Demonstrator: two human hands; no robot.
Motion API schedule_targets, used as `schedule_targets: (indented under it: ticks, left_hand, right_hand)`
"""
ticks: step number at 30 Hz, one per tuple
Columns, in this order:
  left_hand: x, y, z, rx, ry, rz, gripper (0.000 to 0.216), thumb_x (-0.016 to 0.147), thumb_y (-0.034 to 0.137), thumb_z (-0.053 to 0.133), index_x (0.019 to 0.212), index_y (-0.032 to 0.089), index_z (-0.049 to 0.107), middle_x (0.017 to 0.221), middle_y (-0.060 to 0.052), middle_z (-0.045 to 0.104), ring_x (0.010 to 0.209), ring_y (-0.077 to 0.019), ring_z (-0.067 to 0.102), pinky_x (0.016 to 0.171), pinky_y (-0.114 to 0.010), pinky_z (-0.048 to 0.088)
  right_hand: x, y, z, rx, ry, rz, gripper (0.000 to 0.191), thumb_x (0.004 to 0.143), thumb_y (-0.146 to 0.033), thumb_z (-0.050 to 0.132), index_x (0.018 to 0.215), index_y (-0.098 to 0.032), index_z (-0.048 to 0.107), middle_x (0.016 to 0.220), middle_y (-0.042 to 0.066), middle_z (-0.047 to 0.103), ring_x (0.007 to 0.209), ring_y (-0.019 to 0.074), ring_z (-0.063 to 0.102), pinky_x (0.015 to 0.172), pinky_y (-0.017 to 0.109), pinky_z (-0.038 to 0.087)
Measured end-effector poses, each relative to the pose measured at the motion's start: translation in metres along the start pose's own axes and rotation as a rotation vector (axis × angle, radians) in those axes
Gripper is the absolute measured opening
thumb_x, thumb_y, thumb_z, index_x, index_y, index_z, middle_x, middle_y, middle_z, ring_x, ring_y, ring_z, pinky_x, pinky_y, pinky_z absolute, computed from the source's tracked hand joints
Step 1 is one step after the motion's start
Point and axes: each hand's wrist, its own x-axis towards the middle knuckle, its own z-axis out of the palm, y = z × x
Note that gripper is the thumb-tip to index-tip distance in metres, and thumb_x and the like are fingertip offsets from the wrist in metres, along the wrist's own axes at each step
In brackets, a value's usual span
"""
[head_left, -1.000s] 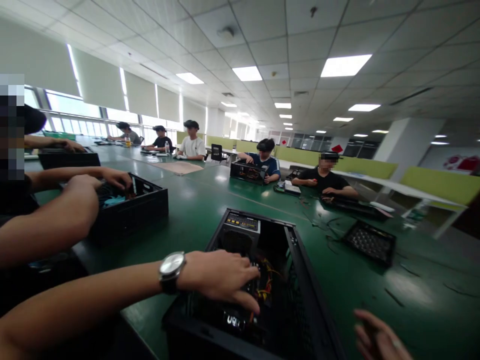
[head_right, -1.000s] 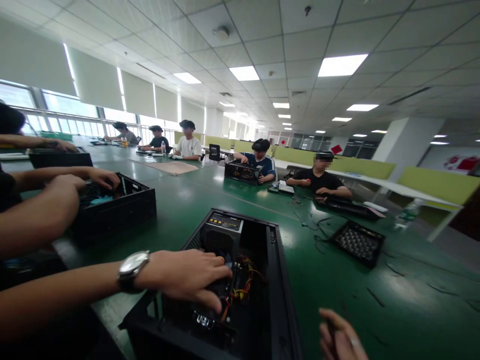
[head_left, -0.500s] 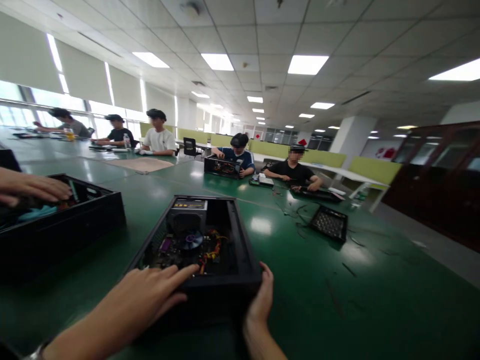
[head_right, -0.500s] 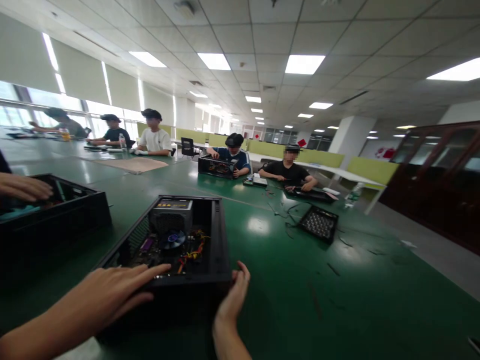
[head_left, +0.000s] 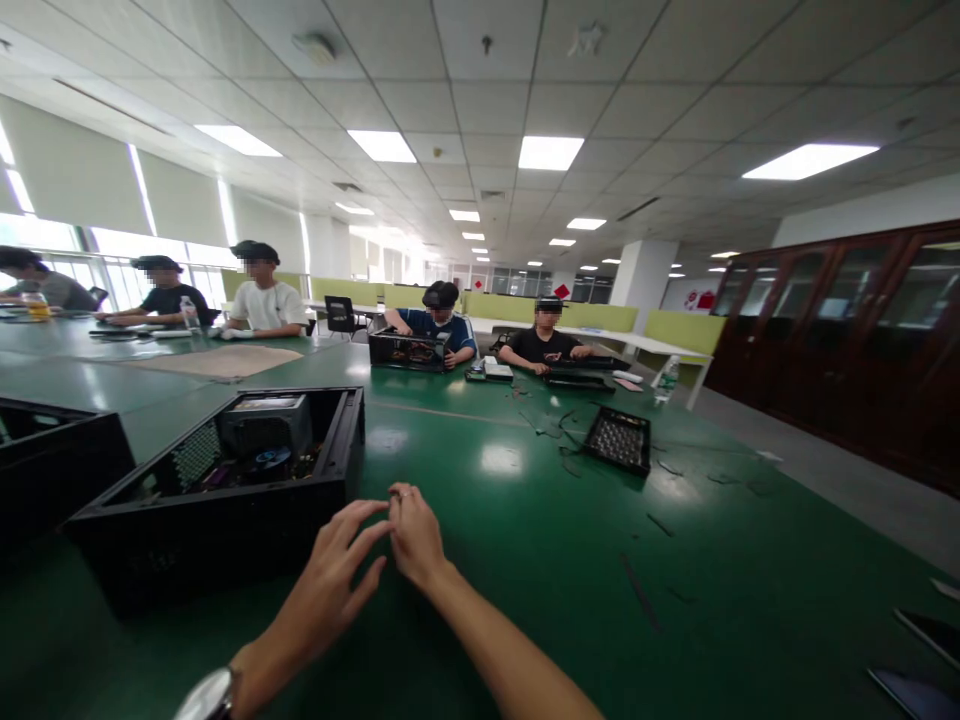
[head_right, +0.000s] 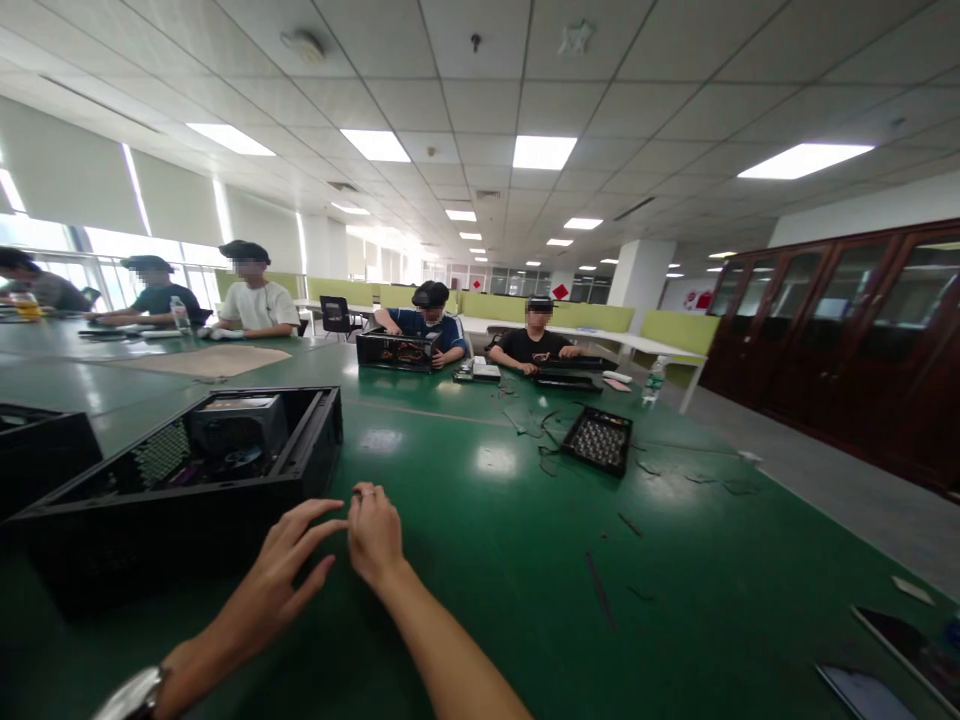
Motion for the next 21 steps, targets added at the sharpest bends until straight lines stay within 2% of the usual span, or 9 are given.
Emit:
schedule_targets:
  ticks: [4,8,11,13,17,21]
  left_hand:
    - [0.005,0.020,0.062,-0.169,-0.126,-0.052,0.045,0.100,0.023,0.044,0.144,0.027,0.051,0.153,-0.009,0.045,0.144,-0.0288,0.037,0.118,-0.052,0.034]
    - [0.026,0.035,0.098,-0.494,-0.304,-0.191,0.044,0.103,0.034,0.041,0.145,0.027,0.050,0.147,-0.008,0.053,0.138,-0.0254,0.046,0.117,-0.046,0.035]
    - [0.035,0.036,0.103,-0.766,-0.343,-0.330,0.044,0.105,0.046,0.033,0.135,0.024,0.058,0.134,-0.008,0.062,0.126,-0.0234,0.056,0.113,-0.040,0.040]
    - [0.034,0.035,0.100,-0.853,-0.339,-0.375,0.045,0.104,0.051,0.036,0.128,0.024,0.061,0.127,-0.008,0.064,0.123,-0.0241,0.058,0.111,-0.038,0.041]
    - [0.029,0.038,0.094,-0.819,-0.363,-0.346,0.048,0.096,0.059,0.052,0.127,0.024,0.057,0.125,-0.009,0.062,0.118,-0.0263,0.057,0.107,-0.037,0.042]
    - [0.032,0.043,0.095,-0.846,-0.378,-0.385,0.046,0.098,0.061,0.045,0.117,0.021,0.059,0.112,-0.008,0.063,0.108,-0.0251,0.059,0.101,-0.036,0.044]
  right_hand:
    - [-0.056,0.056,-0.044,-0.142,-0.120,-0.102,0.035,0.098,-0.011,0.042,0.128,-0.012,0.059,0.121,0.015,0.067,0.115,0.0277,0.063,0.102,0.044,0.046]
    - [-0.078,0.078,-0.052,-0.215,-0.144,-0.077,0.040,0.096,-0.006,0.037,0.132,-0.006,0.056,0.124,0.019,0.067,0.113,0.0278,0.065,0.100,0.041,0.049]
    - [-0.076,0.077,-0.046,-0.241,-0.165,-0.096,0.041,0.096,-0.007,0.037,0.131,-0.007,0.057,0.121,0.019,0.068,0.111,0.0286,0.067,0.099,0.042,0.050]
    - [-0.074,0.077,-0.042,-0.249,-0.192,-0.127,0.039,0.096,-0.010,0.039,0.131,-0.009,0.058,0.120,0.018,0.069,0.111,0.0304,0.067,0.099,0.045,0.051]
    - [-0.074,0.081,-0.037,-0.242,-0.220,-0.148,0.041,0.097,-0.015,0.043,0.136,-0.012,0.055,0.127,0.018,0.067,0.112,0.0298,0.067,0.097,0.043,0.053]
    - [-0.076,0.088,-0.029,-0.253,-0.227,-0.150,0.047,0.095,-0.012,0.041,0.140,-0.010,0.053,0.133,0.020,0.065,0.120,0.0319,0.064,0.103,0.047,0.050]
